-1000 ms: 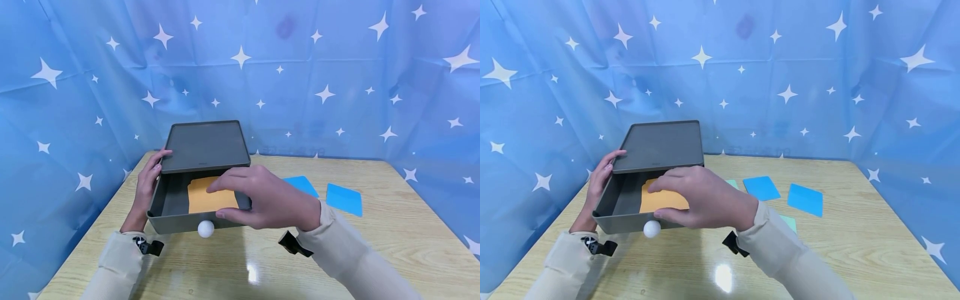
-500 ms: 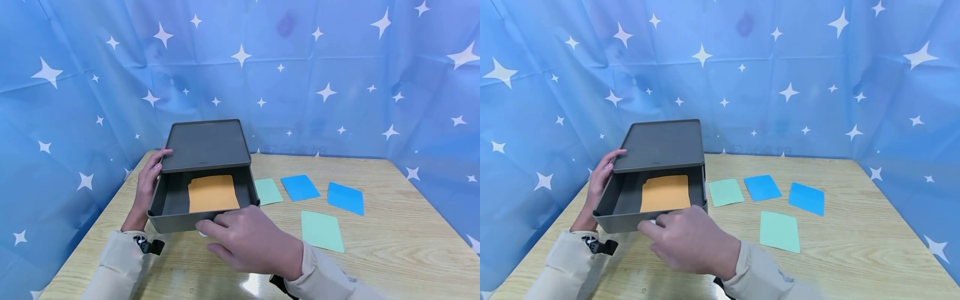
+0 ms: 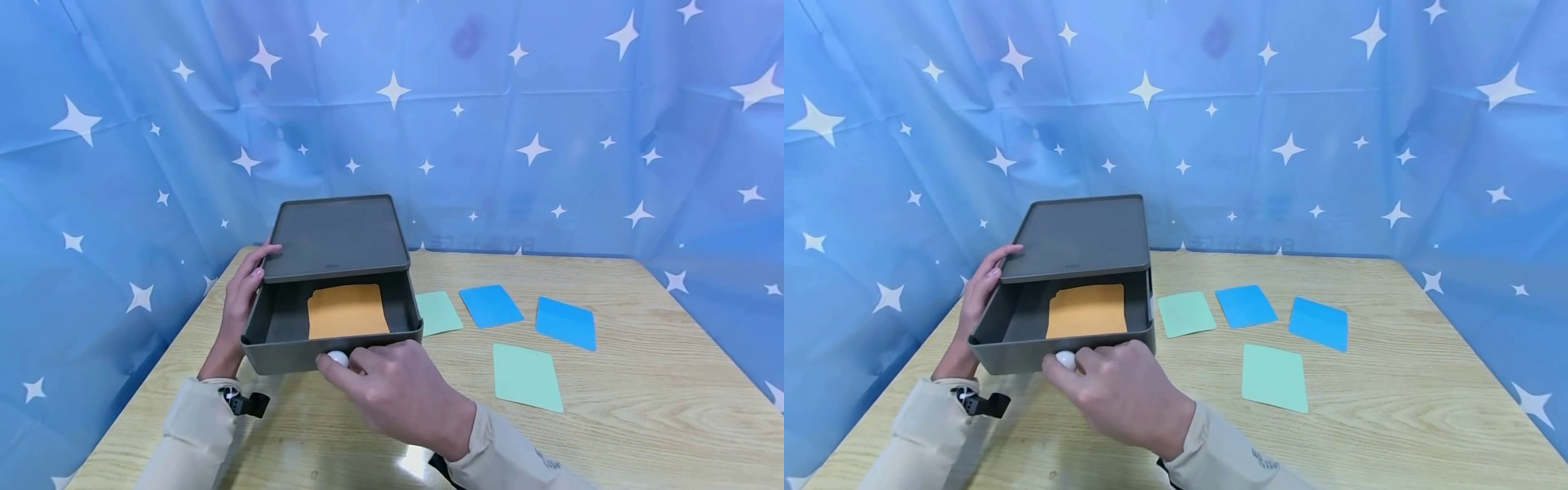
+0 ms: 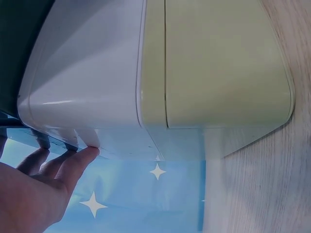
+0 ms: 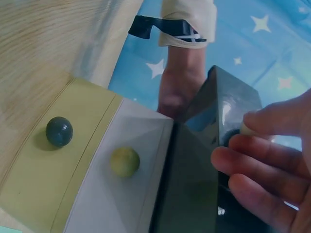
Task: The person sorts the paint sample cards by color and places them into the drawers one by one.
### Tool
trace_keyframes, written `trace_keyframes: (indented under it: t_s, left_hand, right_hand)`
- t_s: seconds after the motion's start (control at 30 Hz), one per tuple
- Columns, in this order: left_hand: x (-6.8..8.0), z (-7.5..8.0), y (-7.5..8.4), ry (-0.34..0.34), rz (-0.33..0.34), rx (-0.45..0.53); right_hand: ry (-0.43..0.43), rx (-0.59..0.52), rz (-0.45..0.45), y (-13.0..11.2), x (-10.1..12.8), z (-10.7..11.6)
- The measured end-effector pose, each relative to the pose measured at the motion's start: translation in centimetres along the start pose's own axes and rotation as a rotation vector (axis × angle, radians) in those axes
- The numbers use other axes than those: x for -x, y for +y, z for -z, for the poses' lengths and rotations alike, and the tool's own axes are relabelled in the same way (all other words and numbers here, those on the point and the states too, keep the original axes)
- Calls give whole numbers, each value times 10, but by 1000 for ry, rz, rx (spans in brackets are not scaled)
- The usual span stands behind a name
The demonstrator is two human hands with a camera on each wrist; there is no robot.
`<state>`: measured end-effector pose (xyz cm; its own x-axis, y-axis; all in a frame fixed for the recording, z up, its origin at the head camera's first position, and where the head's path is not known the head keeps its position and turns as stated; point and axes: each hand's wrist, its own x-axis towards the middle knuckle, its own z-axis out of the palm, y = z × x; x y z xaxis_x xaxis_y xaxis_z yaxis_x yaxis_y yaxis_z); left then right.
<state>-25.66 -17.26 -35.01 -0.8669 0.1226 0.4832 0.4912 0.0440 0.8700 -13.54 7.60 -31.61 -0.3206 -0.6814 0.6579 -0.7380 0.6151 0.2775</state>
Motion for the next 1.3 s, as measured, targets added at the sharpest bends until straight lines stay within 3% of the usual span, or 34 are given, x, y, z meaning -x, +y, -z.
trace_keyframes:
  t_s: [0.3, 0.53, 1.3]
  left_hand:
    - [0, 1, 0, 5, 61, -45]
    - [-1, 4, -3, 7, 41, -71]
    - [1, -3, -1, 61, 55, -59]
  right_hand:
    - [5, 64, -43, 17, -6, -16]
    - [-36, 90, -64, 26, -15, -26]
    - [-11, 105, -148, 50, -26, -52]
